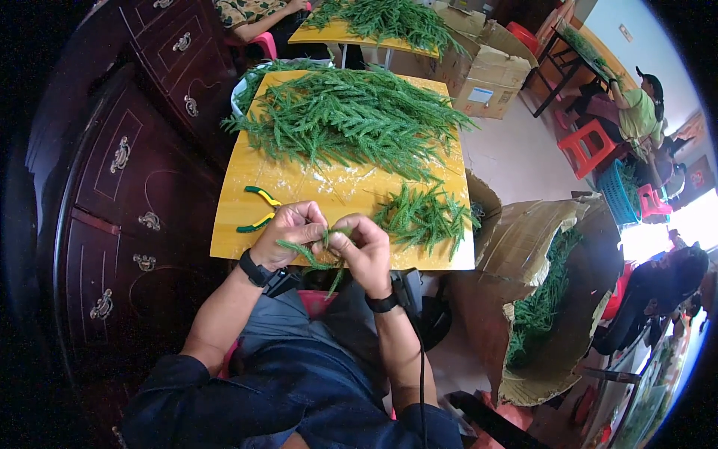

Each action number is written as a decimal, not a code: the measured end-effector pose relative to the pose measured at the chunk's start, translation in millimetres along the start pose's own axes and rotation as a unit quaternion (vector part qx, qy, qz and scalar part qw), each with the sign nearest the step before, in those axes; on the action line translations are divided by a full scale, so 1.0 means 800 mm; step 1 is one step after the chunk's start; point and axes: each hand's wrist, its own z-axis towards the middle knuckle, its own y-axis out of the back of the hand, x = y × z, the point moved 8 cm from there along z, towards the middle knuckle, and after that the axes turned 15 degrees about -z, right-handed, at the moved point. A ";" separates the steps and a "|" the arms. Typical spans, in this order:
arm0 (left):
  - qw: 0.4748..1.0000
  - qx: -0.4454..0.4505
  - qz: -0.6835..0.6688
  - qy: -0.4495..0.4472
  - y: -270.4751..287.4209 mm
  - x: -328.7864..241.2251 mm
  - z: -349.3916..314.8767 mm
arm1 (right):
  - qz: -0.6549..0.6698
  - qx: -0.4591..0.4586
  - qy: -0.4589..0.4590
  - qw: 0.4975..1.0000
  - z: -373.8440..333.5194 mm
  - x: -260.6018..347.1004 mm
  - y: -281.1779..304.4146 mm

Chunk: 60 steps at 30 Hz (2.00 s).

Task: The person assembles a wreath by twisting wire around green branches, using pliers to cut the wire and trim the foliage. They repeat this process several times, setting each finished piece on the table.

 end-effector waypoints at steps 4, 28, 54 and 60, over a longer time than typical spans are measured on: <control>0.999 -0.003 0.031 -0.029 -0.017 0.000 -0.004 | 0.257 0.054 -0.192 0.946 -0.004 -0.035 -0.018; 0.991 -0.116 -0.059 -0.007 0.035 0.018 -0.001 | -0.484 -0.144 0.333 0.796 -0.016 0.073 -0.023; 0.995 0.017 -0.002 0.101 0.007 -0.004 0.014 | 0.426 0.196 -0.190 0.863 -0.012 -0.022 -0.046; 0.996 -0.023 -0.006 0.089 0.021 0.002 0.013 | 0.198 0.102 -0.094 0.970 -0.001 -0.033 -0.020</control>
